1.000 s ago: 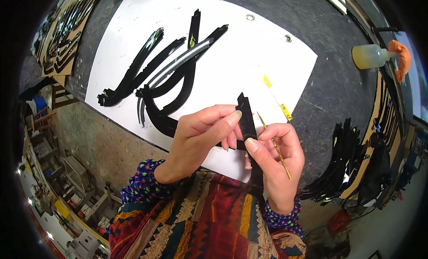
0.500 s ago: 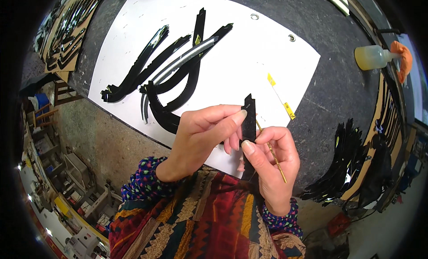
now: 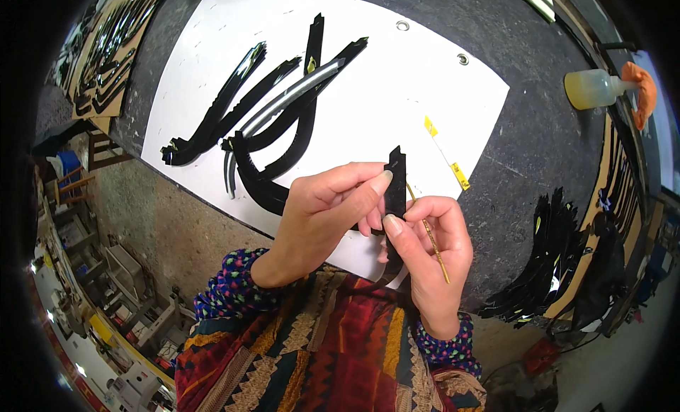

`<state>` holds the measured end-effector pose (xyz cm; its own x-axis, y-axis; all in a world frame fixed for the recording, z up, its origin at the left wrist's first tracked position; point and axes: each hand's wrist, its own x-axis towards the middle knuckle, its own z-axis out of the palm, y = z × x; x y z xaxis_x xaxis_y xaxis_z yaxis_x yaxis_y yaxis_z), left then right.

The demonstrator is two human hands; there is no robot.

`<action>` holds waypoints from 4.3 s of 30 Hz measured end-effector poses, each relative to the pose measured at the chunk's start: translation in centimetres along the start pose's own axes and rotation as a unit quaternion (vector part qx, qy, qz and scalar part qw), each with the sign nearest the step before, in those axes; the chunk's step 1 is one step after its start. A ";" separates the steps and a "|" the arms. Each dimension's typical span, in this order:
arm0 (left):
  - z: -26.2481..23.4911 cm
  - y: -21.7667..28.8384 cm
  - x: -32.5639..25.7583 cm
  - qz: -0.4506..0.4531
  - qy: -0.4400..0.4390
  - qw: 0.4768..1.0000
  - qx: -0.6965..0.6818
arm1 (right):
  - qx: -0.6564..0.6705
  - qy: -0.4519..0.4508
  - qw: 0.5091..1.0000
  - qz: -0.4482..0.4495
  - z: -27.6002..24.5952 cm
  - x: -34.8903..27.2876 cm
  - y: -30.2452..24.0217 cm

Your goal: The recorder is applying glue to the ends of black shoe components using a small brush on a workbench.

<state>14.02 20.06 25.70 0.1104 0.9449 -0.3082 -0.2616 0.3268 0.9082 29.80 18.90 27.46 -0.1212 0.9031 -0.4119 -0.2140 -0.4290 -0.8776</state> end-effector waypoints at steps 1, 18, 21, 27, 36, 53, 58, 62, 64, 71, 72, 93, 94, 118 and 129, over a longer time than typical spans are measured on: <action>0.0 -0.1 0.0 0.007 0.002 1.000 0.007 | -0.001 0.000 1.000 -0.003 0.0 0.0 0.0; 0.3 -0.2 0.4 0.002 0.011 0.999 0.033 | -0.002 -0.006 1.000 -0.010 -0.4 0.3 0.3; 0.2 -0.1 0.4 -0.003 0.008 0.999 0.034 | -0.004 -0.004 1.000 -0.010 -0.3 0.3 0.2; 0.2 -0.4 0.4 -0.004 0.009 0.999 0.033 | -0.008 -0.005 1.000 -0.009 -0.4 0.3 0.3; 0.2 -0.4 0.4 -0.008 0.009 0.999 0.031 | -0.007 -0.006 1.000 -0.005 -0.3 0.3 0.2; 0.0 -0.1 0.4 -0.029 -0.004 0.999 0.029 | -0.011 -0.010 1.000 -0.008 -0.4 0.2 0.3; 0.0 -0.1 0.5 -0.031 -0.006 0.999 0.018 | -0.007 -0.011 1.000 -0.009 -0.4 0.2 0.3; -0.1 -0.1 0.6 -0.045 -0.009 0.999 0.000 | -0.005 -0.013 1.000 -0.010 -0.4 0.2 0.2; -0.1 -0.2 0.6 -0.043 -0.012 0.999 -0.010 | -0.006 -0.013 1.000 -0.009 -0.4 0.2 0.2; -0.1 -0.4 0.7 -0.046 -0.017 0.999 -0.008 | 0.001 -0.012 1.000 -0.010 -0.3 0.4 0.3; 0.0 -0.6 0.7 -0.039 -0.011 0.999 -0.011 | 0.001 -0.012 1.000 -0.010 -0.4 0.4 0.3; -0.3 -0.2 0.7 -0.046 -0.017 0.999 0.024 | -0.004 0.004 1.000 0.001 -0.5 0.5 0.2; -0.3 0.0 0.7 -0.049 -0.020 0.997 0.052 | -0.017 0.006 1.000 -0.011 -0.6 0.6 0.1; -3.4 -1.8 -1.6 0.232 -0.027 0.834 0.499 | -0.550 0.073 0.777 -0.297 -5.0 5.2 -0.2; -0.1 -0.4 0.3 -0.039 0.019 0.987 0.156 | -0.510 0.073 0.816 -0.262 -5.0 5.1 -0.3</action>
<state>14.08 20.25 25.18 0.0810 0.9187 -0.3865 0.0558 0.3830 0.9221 34.05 23.75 24.35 -0.1393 0.9822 0.1259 0.7283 0.1878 -0.6590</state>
